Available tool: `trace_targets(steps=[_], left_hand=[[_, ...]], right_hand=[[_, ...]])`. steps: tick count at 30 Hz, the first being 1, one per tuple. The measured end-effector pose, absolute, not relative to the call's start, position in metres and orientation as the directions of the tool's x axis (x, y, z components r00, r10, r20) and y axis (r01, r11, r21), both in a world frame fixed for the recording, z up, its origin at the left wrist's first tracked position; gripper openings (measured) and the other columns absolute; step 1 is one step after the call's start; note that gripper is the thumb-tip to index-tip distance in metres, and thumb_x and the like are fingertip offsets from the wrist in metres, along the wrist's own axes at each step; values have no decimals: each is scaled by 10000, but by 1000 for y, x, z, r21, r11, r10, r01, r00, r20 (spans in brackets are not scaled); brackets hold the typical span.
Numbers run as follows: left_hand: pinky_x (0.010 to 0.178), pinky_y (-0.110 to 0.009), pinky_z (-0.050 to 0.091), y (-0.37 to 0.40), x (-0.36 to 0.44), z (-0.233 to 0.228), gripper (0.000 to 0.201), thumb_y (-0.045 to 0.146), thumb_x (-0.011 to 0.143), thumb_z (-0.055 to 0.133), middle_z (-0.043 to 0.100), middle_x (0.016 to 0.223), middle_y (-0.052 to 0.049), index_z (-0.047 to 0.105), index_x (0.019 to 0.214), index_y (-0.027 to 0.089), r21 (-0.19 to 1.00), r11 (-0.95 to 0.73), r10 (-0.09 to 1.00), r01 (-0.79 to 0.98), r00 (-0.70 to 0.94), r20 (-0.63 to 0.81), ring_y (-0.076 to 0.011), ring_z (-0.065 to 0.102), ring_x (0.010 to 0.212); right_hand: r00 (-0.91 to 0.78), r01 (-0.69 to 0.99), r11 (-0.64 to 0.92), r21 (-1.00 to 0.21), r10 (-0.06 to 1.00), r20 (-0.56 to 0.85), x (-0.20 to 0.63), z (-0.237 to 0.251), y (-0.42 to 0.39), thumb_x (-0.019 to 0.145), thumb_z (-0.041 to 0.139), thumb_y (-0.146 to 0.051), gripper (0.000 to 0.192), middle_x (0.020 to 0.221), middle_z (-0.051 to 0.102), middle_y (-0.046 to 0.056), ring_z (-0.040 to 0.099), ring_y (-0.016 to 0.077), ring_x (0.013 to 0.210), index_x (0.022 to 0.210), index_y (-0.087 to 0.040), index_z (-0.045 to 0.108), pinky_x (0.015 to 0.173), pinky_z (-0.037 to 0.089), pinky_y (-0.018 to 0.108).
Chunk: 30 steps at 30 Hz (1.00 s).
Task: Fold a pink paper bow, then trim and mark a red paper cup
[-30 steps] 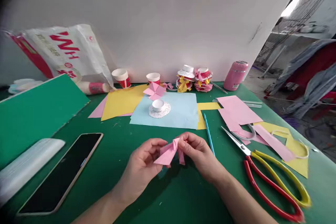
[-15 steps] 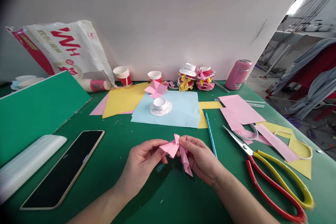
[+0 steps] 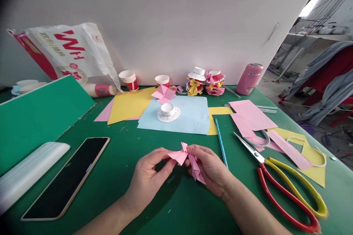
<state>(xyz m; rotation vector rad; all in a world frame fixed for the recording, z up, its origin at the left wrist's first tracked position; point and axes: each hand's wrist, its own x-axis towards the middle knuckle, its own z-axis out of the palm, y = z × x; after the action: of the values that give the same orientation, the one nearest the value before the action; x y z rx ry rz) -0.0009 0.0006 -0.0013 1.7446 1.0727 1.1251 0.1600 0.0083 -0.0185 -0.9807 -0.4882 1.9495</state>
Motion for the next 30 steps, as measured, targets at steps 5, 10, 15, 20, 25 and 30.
trace_targets(steps=[5,10,15,20,25,30], left_hand=[[632,-215,470,0,0,-4,129,149,796,557,665,750,-23,681,789,182,919,-304,945,252,199,259,-132,598,687],[643,-245,486,-1,0,-8,128,208,793,556,679,791,-34,667,851,181,961,-166,978,223,162,131,-156,610,708],[658,-275,494,1,1,-10,148,230,785,553,660,799,-29,623,909,188,993,-27,988,115,152,9,-160,601,697],[608,-241,427,1,0,-7,105,286,779,581,563,715,5,563,756,185,997,32,995,75,88,-39,-134,516,661],[569,-239,342,5,-1,-7,309,385,784,576,466,583,24,553,569,165,982,161,985,-99,83,-153,-115,408,594],[544,-241,304,10,-4,-6,335,399,735,641,429,507,42,563,523,151,885,340,940,-317,149,-307,-95,352,535]], right_hand=[[-212,-544,-469,-695,879,-427,152,-18,4,684,745,-316,230,524,581,-8,461,47,421,664,-131,609,415,386,138],[-114,-545,-394,-740,910,-400,146,-18,2,663,756,-368,289,544,577,-10,443,46,446,679,-140,579,404,337,125],[-27,-516,-333,-789,927,-374,147,-18,4,660,751,-400,316,544,562,-15,413,49,444,690,-142,570,401,319,135],[22,-491,-286,-823,940,-340,149,-18,5,689,724,-421,314,558,553,-19,394,53,440,696,-156,556,390,302,144],[16,-367,-165,-916,983,-184,150,-19,3,771,636,-450,302,531,476,-53,352,57,411,701,-175,534,372,294,166],[-60,-190,4,-982,998,15,154,-16,0,853,558,-395,249,549,474,-47,386,67,459,725,-182,536,443,318,193]])
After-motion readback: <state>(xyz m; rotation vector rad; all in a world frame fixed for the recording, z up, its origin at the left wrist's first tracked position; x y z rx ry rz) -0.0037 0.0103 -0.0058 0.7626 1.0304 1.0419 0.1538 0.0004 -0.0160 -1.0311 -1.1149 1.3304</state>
